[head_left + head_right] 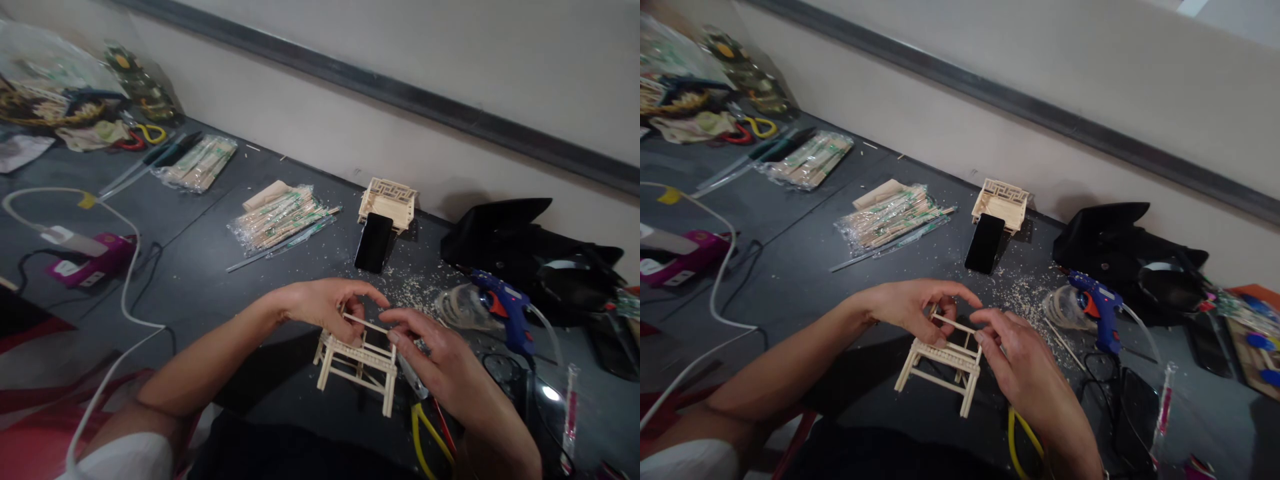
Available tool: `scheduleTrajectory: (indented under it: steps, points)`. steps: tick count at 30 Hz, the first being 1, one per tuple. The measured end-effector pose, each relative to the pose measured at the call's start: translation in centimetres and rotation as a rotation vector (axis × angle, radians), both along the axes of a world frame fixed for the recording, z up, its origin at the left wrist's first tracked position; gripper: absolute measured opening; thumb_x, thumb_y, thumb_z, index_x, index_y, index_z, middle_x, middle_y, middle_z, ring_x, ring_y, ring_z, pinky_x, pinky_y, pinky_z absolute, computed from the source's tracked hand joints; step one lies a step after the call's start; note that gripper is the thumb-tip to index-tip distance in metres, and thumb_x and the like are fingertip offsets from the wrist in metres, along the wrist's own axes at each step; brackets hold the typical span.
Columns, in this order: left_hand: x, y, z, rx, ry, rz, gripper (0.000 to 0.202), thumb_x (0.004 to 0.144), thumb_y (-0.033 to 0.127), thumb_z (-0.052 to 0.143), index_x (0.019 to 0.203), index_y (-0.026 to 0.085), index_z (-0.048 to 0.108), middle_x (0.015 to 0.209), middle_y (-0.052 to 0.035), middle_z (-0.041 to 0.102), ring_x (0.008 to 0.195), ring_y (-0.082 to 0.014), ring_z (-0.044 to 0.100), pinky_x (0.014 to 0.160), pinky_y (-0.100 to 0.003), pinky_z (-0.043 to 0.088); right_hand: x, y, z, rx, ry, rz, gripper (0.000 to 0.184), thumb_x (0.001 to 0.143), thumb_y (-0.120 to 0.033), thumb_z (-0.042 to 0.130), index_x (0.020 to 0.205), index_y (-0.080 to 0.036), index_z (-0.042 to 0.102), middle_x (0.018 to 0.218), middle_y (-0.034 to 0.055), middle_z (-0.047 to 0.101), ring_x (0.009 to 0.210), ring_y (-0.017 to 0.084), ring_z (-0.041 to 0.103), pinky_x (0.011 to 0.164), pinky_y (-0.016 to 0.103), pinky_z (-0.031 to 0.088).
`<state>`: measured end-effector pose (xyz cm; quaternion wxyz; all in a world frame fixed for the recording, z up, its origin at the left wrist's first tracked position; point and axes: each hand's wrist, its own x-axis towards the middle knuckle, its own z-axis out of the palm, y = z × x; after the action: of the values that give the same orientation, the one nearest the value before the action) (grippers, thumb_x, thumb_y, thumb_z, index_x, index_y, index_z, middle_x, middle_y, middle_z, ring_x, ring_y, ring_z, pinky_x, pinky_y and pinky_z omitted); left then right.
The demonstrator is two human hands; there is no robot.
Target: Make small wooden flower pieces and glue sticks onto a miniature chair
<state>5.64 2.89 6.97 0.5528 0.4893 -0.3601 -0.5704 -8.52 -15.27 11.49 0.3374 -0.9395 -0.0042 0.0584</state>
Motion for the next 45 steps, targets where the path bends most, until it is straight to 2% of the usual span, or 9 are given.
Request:
scheduleTrajectory:
  steps: [8,22,34,40,45]
  points:
    - [0.05,-0.02,0.16,0.024,0.005,0.002,0.059,0.067,0.020,0.078,0.122,0.022,0.057,0.072,0.0040,0.065,0.063,-0.0119,0.060,0.059,-0.023,0.045,-0.01,0.15,-0.12,-0.012,-0.014,-0.005,0.024,0.094,-0.033,0.046,0.107,-0.026,0.066,0.092,0.0026,0.073,0.083,0.018,0.069,0.074,0.030,0.052]
    - [0.08,-0.01,0.36,0.026,-0.024,-0.008,0.055,0.068,0.022,0.076,0.120,0.022,0.058,0.070,0.0049,0.062,0.061,-0.0105,0.057,0.058,-0.022,0.043,-0.02,0.02,-0.12,-0.002,-0.007,0.007,0.025,0.094,-0.033,0.045,0.107,-0.026,0.065,0.091,0.0031,0.072,0.083,0.019,0.069,0.074,0.031,0.052]
    - [0.03,0.17,0.36,0.030,-0.051,0.008,0.053,0.071,0.033,0.080,0.120,0.023,0.060,0.071,0.0039,0.061,0.063,-0.0114,0.056,0.059,-0.023,0.041,0.16,0.14,0.05,0.006,0.005,0.009,0.025,0.094,-0.033,0.045,0.106,-0.025,0.066,0.092,0.0048,0.073,0.085,0.020,0.069,0.074,0.032,0.052]
    - [-0.06,0.14,0.58,0.051,0.026,0.068,0.052,0.072,0.044,0.079,0.117,0.022,0.063,0.074,0.0028,0.062,0.068,-0.0119,0.057,0.064,-0.025,0.043,0.25,0.02,-0.11,0.004,0.018,-0.003,0.024,0.094,-0.034,0.045,0.105,-0.026,0.065,0.094,0.0040,0.073,0.085,0.020,0.069,0.074,0.032,0.053]
    - [-0.01,0.17,0.04,0.041,0.017,0.104,0.050,0.073,0.047,0.078,0.114,0.021,0.065,0.073,0.0025,0.061,0.070,-0.0122,0.057,0.067,-0.026,0.044,0.36,0.00,-0.05,0.023,0.011,-0.014,0.025,0.093,-0.036,0.046,0.104,-0.026,0.066,0.092,0.0047,0.073,0.083,0.020,0.069,0.071,0.031,0.053]
